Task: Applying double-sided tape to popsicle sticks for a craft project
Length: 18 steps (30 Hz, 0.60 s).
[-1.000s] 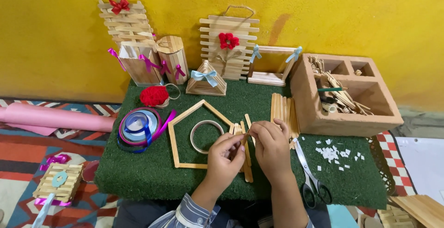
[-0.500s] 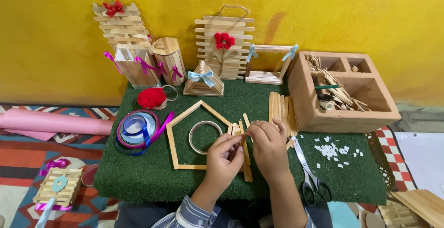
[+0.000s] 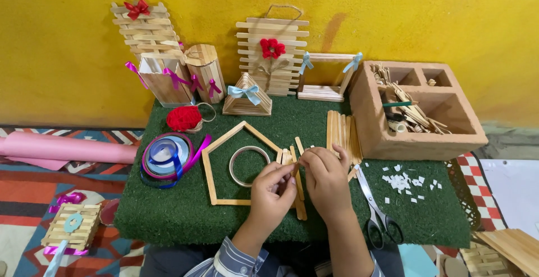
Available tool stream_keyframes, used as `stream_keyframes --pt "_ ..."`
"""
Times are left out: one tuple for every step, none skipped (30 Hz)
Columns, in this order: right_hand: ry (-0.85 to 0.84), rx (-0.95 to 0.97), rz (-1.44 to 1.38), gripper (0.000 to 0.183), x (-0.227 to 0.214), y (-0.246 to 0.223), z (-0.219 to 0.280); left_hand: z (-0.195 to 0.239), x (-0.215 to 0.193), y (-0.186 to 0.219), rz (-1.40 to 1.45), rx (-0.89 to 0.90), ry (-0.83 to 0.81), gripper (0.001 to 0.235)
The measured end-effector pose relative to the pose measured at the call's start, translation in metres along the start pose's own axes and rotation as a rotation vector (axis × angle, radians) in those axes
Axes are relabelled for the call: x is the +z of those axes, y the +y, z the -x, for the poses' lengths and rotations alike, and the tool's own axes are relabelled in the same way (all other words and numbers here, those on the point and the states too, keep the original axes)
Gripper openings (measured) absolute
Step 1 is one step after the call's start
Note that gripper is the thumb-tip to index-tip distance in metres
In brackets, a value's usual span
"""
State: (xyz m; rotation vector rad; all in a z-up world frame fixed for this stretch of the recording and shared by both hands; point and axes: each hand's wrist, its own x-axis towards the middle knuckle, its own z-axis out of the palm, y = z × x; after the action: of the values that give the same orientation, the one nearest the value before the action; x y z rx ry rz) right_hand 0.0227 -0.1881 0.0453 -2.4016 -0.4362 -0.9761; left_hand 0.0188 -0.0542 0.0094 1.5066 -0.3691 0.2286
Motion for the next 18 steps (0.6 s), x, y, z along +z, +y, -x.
stream_keyframes --pt "0.001 0.0 0.0 0.014 0.0 0.001 0.001 0.0 0.0 0.0 0.0 0.001 -0.001 0.029" --pt "0.016 0.014 -0.019 0.013 0.0 0.003 0.001 0.0 0.0 0.0 0.0 0.006 -0.004 0.029" --pt "0.032 0.027 -0.039 0.013 0.0 0.004 0.002 0.0 0.0 -0.001 0.001 0.011 -0.007 0.029" --pt "0.033 0.028 -0.038 0.013 -0.001 0.005 0.002 0.0 0.0 0.0 0.0 0.011 -0.009 0.029" --pt "0.037 0.038 -0.036 0.012 -0.002 0.005 0.003 0.0 -0.001 0.0 0.0 0.011 -0.021 0.029" --pt "0.04 0.049 -0.033 0.012 -0.003 0.005 0.003 0.001 -0.001 0.0 0.0 0.011 -0.034 0.029" --pt "0.04 0.049 -0.034 0.012 -0.003 0.005 0.004 0.001 -0.001 0.0 0.0 0.01 -0.034 0.029" --pt "0.038 0.063 -0.035 0.011 -0.002 0.005 0.005 0.001 -0.001 0.0 -0.005 0.02 -0.037 0.03" --pt "0.036 0.076 -0.036 0.01 -0.002 0.004 0.005 0.001 -0.001 0.0 -0.01 0.03 -0.04 0.031" --pt "0.036 0.076 -0.037 0.01 -0.003 0.004 0.005 0.0 -0.001 0.001 -0.011 0.03 -0.04 0.031" --pt "0.032 0.089 -0.032 0.01 -0.004 0.004 0.006 0.0 -0.001 0.002 -0.012 0.032 -0.05 0.03" --pt "0.027 0.102 -0.027 0.01 -0.005 0.003 0.006 0.0 -0.001 0.003 -0.013 0.034 -0.061 0.03" --pt "0.026 0.102 -0.027 0.01 -0.007 0.002 0.005 0.0 -0.001 0.002 -0.012 0.033 -0.06 0.03" --pt "0.015 0.128 -0.036 0.009 -0.009 0.0 0.005 0.0 -0.001 0.002 -0.02 0.034 -0.065 0.03" --pt "0.003 0.155 -0.044 0.009 -0.011 -0.002 0.005 0.0 -0.001 0.002 -0.029 0.035 -0.071 0.031" --pt "0.003 0.156 -0.044 0.009 -0.012 -0.002 0.004 0.0 -0.001 0.002 -0.028 0.034 -0.071 0.031" --pt "0.0 0.168 -0.061 0.01 -0.013 -0.002 0.004 -0.001 -0.001 0.003 -0.035 0.023 -0.076 0.031" --pt "-0.002 0.179 -0.077 0.012 -0.014 -0.002 0.003 -0.001 -0.001 0.003 -0.041 0.013 -0.08 0.031"
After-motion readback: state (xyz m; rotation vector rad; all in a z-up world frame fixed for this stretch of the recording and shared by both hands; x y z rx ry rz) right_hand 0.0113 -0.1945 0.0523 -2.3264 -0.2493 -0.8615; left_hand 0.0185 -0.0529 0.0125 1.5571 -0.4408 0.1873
